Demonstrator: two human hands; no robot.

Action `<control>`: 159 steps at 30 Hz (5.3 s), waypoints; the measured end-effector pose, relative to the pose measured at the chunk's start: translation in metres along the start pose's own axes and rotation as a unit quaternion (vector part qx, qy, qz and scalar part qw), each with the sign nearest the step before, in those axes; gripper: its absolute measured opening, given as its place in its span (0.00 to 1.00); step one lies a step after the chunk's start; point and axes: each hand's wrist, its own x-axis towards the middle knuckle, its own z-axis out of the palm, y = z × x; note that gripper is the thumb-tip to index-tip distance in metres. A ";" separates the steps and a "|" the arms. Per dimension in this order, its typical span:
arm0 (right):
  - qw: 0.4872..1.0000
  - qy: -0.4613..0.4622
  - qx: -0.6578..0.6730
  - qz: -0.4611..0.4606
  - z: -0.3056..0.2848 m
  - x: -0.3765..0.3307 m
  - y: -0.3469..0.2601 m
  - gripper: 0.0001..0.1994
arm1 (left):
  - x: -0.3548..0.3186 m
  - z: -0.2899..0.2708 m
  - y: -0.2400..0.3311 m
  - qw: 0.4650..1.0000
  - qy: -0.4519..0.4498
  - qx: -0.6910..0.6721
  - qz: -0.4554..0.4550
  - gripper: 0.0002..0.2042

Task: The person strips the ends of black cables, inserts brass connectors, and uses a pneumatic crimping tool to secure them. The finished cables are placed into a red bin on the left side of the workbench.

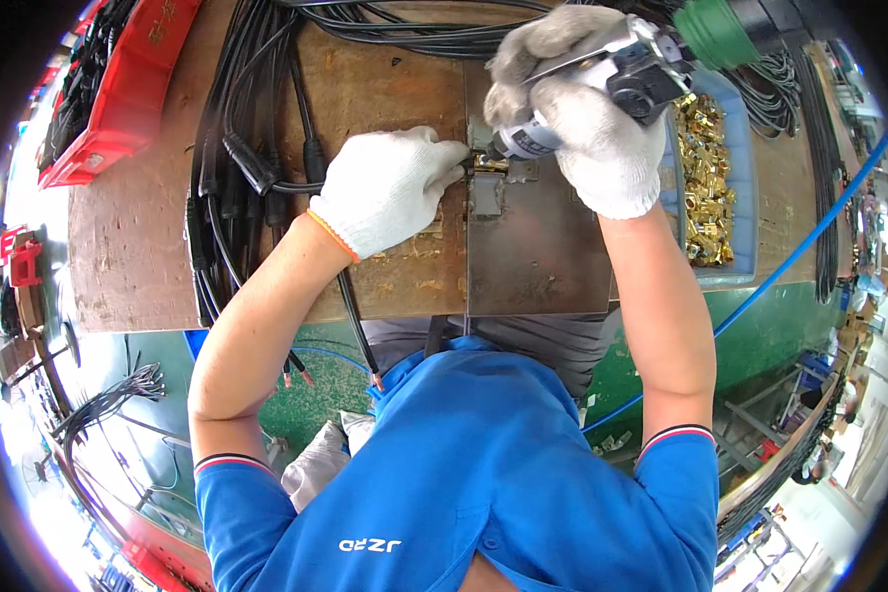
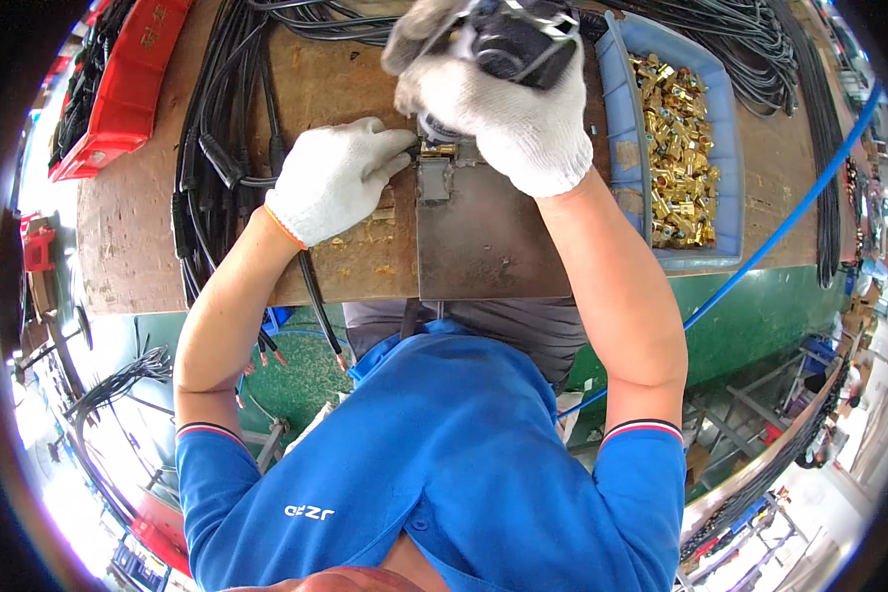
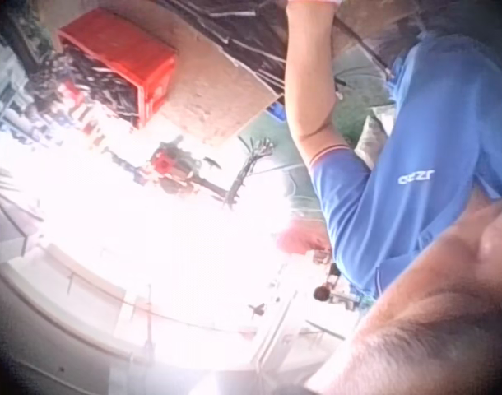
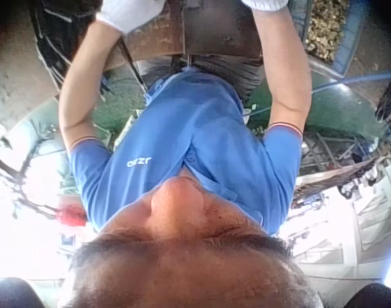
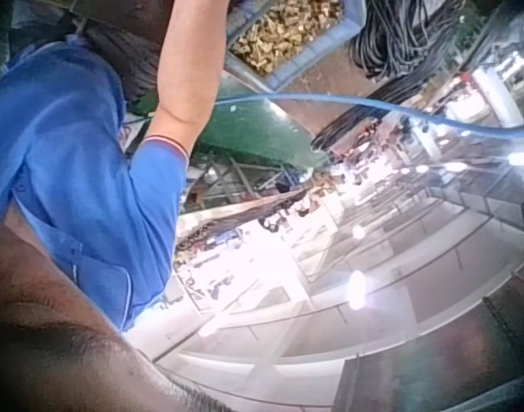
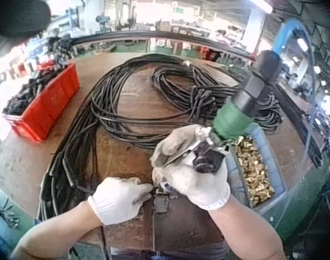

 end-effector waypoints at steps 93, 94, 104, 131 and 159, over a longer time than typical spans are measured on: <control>0.948 0.088 -0.206 0.225 -0.002 -0.067 -0.004 0.12 | 0.010 -0.041 0.035 0.983 0.011 -0.160 -0.091 0.13; 0.948 0.093 -0.190 0.239 -0.004 -0.067 -0.006 0.12 | 0.010 -0.042 0.036 0.986 0.014 -0.146 -0.079 0.12; 0.937 0.123 -0.194 0.264 -0.001 -0.064 -0.013 0.11 | 0.004 -0.046 0.044 0.996 0.085 0.030 0.004 0.11; 0.962 0.176 -0.147 0.147 0.015 -0.103 -0.081 0.11 | -0.016 -0.078 0.031 0.998 0.029 -0.050 0.028 0.21; 0.944 0.029 -0.325 0.043 -0.007 -0.118 -0.078 0.06 | 0.010 -0.053 0.094 0.992 -0.079 -0.099 -0.013 0.20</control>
